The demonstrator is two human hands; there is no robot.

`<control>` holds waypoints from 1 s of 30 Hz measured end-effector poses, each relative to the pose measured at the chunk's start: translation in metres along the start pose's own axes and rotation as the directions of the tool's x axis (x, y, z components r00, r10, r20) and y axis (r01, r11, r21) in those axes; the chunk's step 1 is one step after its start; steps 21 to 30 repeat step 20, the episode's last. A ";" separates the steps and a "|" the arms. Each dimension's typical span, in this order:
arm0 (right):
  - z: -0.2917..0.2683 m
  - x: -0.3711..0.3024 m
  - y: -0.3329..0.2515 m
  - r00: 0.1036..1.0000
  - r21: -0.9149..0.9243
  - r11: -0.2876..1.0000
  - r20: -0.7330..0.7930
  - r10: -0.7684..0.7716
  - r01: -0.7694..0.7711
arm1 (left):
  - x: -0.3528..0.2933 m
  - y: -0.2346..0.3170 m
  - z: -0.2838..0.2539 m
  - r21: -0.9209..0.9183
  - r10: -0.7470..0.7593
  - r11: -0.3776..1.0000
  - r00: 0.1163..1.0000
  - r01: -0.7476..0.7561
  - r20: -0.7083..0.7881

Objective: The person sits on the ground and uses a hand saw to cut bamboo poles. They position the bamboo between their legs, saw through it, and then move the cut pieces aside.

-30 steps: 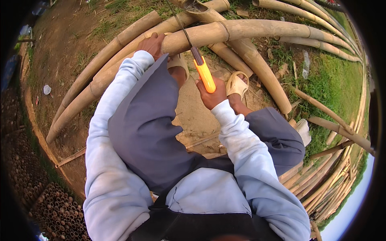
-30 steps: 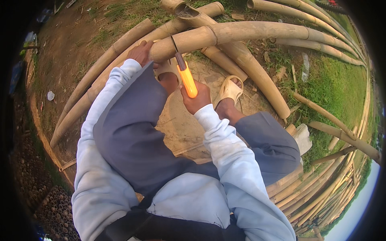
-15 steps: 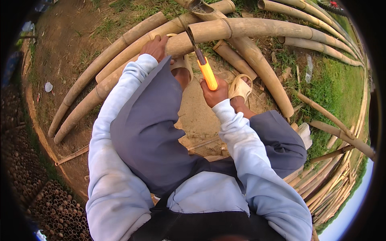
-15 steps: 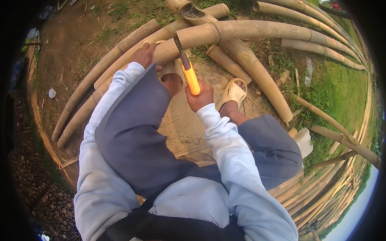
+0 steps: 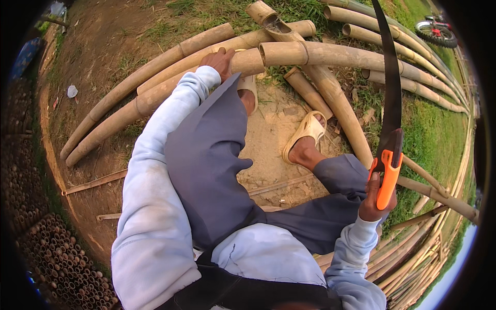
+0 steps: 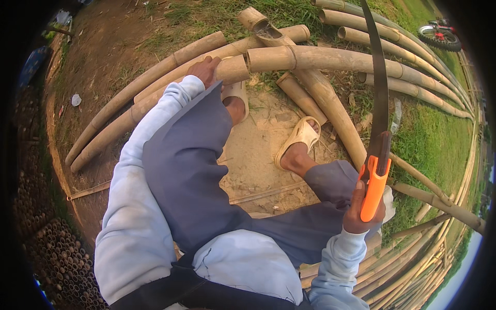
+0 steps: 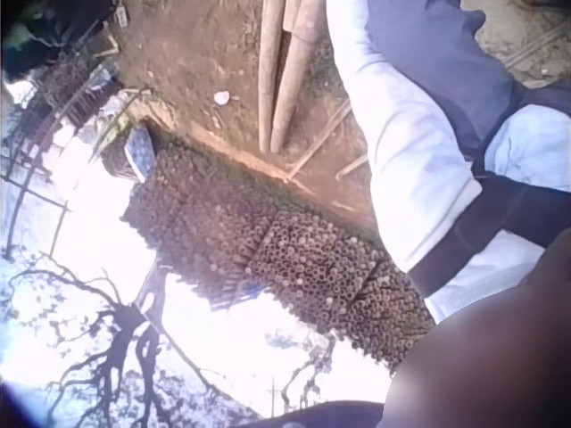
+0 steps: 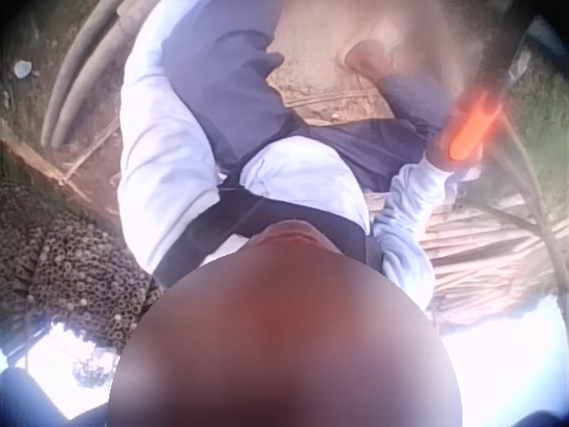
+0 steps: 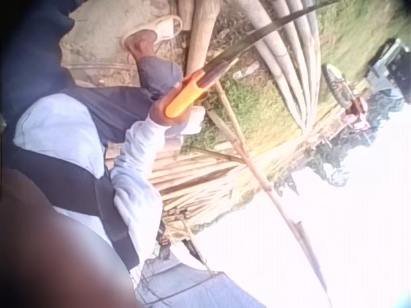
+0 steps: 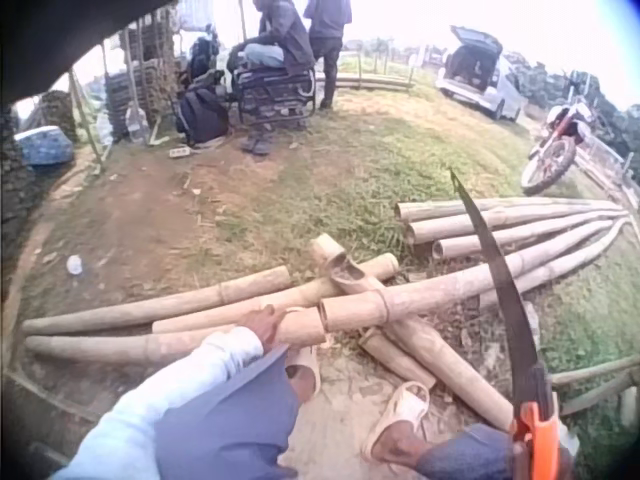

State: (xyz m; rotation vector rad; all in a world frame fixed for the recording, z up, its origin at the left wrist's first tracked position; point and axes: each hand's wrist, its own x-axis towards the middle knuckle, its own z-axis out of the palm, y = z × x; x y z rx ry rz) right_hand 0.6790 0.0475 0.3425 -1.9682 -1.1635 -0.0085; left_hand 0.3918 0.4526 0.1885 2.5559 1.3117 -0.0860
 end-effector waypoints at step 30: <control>-0.045 -0.056 0.131 0.947 0.069 0.965 -0.183 0.262 -0.254 | 0.000 0.022 0.040 0.111 -0.044 0.994 0.974 0.020 0.222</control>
